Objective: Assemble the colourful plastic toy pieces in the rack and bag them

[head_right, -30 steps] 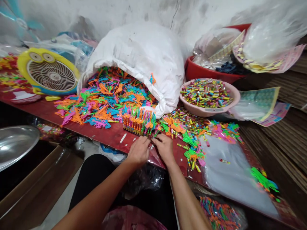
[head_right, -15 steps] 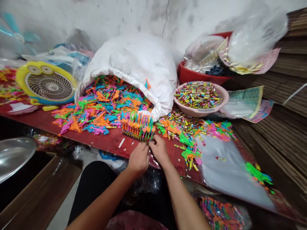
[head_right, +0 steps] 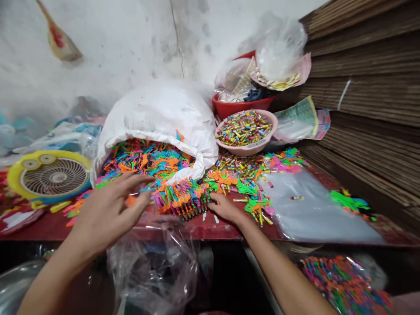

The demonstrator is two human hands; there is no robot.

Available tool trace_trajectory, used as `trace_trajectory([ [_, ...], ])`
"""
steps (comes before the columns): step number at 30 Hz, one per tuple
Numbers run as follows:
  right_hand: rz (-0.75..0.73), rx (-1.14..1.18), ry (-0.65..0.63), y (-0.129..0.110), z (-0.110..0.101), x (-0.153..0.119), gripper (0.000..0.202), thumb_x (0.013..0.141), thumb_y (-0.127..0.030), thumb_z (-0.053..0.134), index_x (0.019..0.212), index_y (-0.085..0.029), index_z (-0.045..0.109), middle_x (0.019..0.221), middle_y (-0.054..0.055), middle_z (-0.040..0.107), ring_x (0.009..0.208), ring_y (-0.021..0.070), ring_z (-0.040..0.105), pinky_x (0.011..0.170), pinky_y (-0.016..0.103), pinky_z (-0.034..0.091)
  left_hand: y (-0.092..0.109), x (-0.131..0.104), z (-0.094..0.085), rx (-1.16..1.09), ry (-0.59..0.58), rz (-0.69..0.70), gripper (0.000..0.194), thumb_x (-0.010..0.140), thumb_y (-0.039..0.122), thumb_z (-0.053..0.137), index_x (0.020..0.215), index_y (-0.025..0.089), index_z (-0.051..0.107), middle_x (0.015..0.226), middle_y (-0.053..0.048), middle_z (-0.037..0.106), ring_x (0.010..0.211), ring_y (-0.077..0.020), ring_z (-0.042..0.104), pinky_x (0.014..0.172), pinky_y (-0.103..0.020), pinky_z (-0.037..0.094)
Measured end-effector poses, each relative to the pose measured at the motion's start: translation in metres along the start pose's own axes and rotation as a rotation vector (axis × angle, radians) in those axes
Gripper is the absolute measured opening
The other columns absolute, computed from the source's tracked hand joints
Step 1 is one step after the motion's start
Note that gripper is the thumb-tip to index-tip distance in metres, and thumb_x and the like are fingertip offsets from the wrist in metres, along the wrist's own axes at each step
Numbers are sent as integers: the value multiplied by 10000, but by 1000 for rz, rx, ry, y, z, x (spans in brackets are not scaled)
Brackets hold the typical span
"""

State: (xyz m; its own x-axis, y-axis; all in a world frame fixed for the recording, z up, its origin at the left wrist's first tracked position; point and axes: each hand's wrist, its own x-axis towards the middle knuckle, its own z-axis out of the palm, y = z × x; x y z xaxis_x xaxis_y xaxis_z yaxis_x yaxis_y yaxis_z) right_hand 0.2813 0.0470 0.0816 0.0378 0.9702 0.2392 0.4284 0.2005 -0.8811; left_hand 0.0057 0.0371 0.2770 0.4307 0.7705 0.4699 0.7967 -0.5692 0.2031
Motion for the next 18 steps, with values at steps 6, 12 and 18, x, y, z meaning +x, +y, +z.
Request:
trace_trajectory([
  [6, 98, 252, -89, -5, 2, -6, 128, 776, -275, 569, 685, -190, 540, 612, -71, 458, 576, 92, 411, 547, 197, 332, 21, 71, 85, 175, -301, 395, 434, 952, 364, 405, 1337, 242, 567, 1416, -90, 539, 1289, -297, 498, 1068, -524, 392],
  [12, 143, 467, 14, -5, 1, -10, 245, 777, -412, 666, 789, -179, 591, 662, -53, 561, 568, 105, 539, 565, 237, 474, 13, 72, 139, 87, -537, 285, 453, 993, 315, 285, 1320, 269, 595, 1492, -69, 483, 1301, -290, 493, 1043, -534, 423],
  [18, 152, 177, 269, -6, -31, 16, 239, 854, -382, 604, 702, -203, 559, 598, -33, 564, 503, 121, 525, 503, 239, 399, 14, 71, 139, 64, -543, 269, 475, 990, 318, 280, 1334, 266, 603, 1513, -55, 460, 1331, -284, 467, 1096, -530, 396],
])
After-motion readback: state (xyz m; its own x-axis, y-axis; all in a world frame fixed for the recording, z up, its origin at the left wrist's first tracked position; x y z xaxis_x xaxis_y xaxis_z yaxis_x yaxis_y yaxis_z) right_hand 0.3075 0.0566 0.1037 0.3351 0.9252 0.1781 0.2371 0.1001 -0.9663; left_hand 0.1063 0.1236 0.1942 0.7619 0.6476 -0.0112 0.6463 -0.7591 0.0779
